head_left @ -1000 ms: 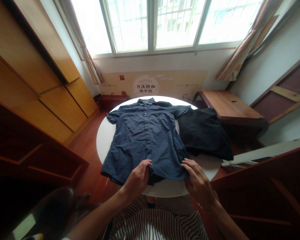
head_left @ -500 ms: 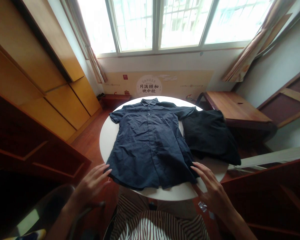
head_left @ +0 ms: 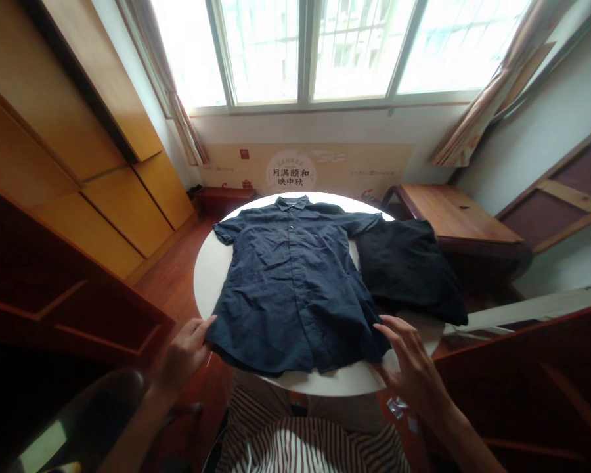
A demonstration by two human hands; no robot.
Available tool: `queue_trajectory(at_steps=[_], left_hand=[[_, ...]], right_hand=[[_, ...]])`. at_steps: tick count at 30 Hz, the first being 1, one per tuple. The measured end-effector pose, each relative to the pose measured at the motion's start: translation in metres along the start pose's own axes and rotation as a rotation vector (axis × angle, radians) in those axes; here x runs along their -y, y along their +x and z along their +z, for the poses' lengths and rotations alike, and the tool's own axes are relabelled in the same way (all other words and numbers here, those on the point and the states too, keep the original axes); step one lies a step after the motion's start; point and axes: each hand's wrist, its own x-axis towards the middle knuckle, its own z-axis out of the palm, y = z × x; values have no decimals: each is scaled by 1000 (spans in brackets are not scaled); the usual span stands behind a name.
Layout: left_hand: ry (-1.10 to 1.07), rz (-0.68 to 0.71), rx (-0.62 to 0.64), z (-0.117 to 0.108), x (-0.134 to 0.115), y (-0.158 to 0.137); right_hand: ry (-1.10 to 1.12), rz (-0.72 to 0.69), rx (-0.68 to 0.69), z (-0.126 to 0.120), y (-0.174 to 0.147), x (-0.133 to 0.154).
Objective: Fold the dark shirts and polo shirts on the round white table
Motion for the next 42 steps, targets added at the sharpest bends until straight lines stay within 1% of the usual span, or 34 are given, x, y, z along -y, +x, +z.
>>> queue_trajectory(at_steps=[3, 6, 8, 10, 14, 16, 18, 20, 21, 22, 24, 26, 28, 30, 31, 33, 35, 39, 42], left_hand=[[-66, -169, 15, 1, -5, 1], [-124, -276, 57, -1, -6, 0], [-124, -312, 57, -3, -3, 0], [-116, -340, 29, -7, 0, 0], [-174, -401, -10, -20, 5, 2], [-205, -429, 2, -27, 6, 1], [-211, -453, 18, -31, 8, -3], [-182, -462, 19, -31, 10, -10], [-158, -454, 6, -29, 12, -14], [-139, -432, -14, -27, 12, -18], [-118, -332, -41, -20, 12, -26], [-74, -180, -46, -15, 9, -31], [43, -8, -39, -13, 2, -31], [158, 158, -41, -13, -7, -26], [178, 237, -38, -13, -12, -22], [140, 365, -24, -13, -22, -12], [54, 436, -29, -14, -30, -3], [-56, 438, -53, -16, -37, 3], [-80, 457, -14, -18, -38, -2]], right_hand=[[-49, 17, -4, 1, -7, -6], [-28, -34, -51, -2, -6, -11], [-37, -74, -88, -7, 1, -13], [-79, -98, -126, -16, 11, -13], [-171, -95, -170, -40, 31, -10], [-186, -101, -162, -53, 36, -8], [-148, -134, -133, -62, 35, -7], [-73, -152, -83, -64, 29, -8], [-44, -138, -52, -62, 25, -9], [-30, -107, -18, -57, 19, -11], [-37, -11, 51, -44, 5, -15], [-43, 112, 101, -27, -8, -17], [-23, 214, 130, -13, -17, -16], [0, 261, 132, -4, -20, -13], [9, 258, 123, -3, -18, -11], [19, 214, 87, -7, -11, -7], [20, 148, 58, -18, -3, -4], [-20, 76, 65, -40, 2, -4], [-92, 57, 113, -44, -8, -11]])
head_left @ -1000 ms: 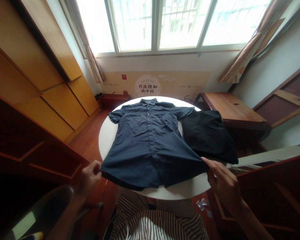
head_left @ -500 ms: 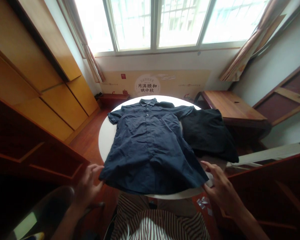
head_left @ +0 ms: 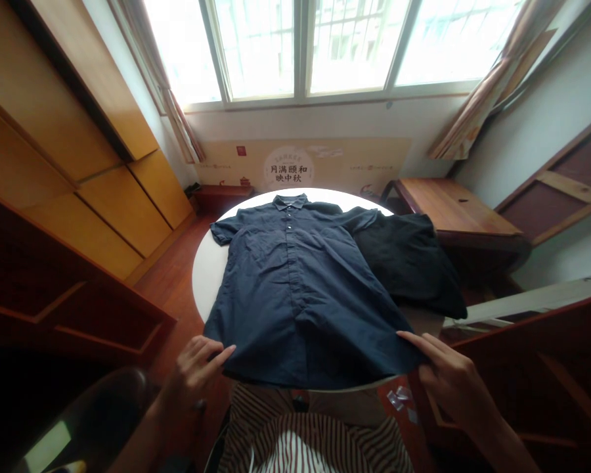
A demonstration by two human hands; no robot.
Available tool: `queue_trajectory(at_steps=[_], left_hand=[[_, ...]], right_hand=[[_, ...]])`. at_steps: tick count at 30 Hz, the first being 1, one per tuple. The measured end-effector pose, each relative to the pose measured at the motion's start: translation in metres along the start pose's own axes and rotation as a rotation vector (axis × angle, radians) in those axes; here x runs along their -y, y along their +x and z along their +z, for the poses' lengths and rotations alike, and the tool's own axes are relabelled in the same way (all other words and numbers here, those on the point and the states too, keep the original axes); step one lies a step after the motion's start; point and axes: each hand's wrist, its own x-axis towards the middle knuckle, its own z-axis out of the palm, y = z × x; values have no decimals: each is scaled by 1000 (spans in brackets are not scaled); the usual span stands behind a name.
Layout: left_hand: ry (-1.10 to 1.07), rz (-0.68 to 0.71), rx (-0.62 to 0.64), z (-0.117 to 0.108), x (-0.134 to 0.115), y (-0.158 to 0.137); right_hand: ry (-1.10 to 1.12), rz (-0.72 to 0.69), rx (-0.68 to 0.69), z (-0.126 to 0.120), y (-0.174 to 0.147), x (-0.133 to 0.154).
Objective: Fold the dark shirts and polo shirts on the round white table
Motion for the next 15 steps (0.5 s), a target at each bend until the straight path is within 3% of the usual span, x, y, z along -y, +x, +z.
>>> queue_trajectory(at_steps=[5, 8, 15], left_hand=[[-29, 68, 122, -3, -3, -4], [-18, 65, 135, -5, -4, -3], [85, 204, 182, 4, -19, 9]], right_hand=[[-71, -31, 41, 8, -18, -16], [-98, -110, 62, 5, -15, -16], [-142, -425, 220, 14, 11, 31]])
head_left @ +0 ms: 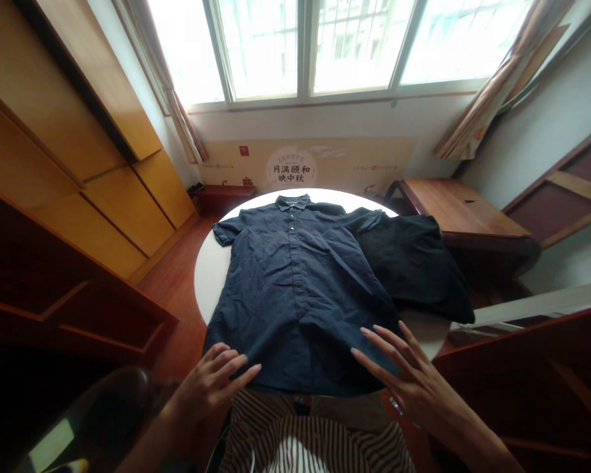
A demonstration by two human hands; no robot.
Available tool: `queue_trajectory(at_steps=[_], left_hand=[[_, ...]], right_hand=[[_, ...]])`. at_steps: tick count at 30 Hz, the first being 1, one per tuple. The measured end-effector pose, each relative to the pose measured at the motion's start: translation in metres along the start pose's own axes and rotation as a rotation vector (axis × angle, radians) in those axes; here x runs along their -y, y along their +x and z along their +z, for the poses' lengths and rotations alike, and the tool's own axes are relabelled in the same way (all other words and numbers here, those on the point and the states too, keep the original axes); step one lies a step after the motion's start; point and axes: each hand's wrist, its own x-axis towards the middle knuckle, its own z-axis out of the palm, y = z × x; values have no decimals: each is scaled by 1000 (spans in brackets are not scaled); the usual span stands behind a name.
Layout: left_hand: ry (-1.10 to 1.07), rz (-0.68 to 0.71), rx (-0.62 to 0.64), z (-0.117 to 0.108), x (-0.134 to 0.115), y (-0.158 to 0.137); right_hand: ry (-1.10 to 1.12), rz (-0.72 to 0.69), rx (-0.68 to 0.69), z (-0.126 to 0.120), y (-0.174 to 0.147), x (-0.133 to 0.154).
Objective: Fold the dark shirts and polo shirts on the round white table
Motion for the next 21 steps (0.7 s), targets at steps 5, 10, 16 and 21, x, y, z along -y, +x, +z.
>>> queue_trajectory(at_steps=[5, 10, 16, 21], left_hand=[[14, 62, -8, 11, -7, 14], [-66, 6, -114, 14, -12, 31], [-87, 37, -7, 17, -18, 51], [-110, 59, 30, 26, -27, 59]], right_hand=[[1, -173, -55, 13, 33, 24], [83, -146, -114, 20, 45, 31], [214, -141, -38, 3, 53, 28], [257, -154, 109, 6, 54, 36]])
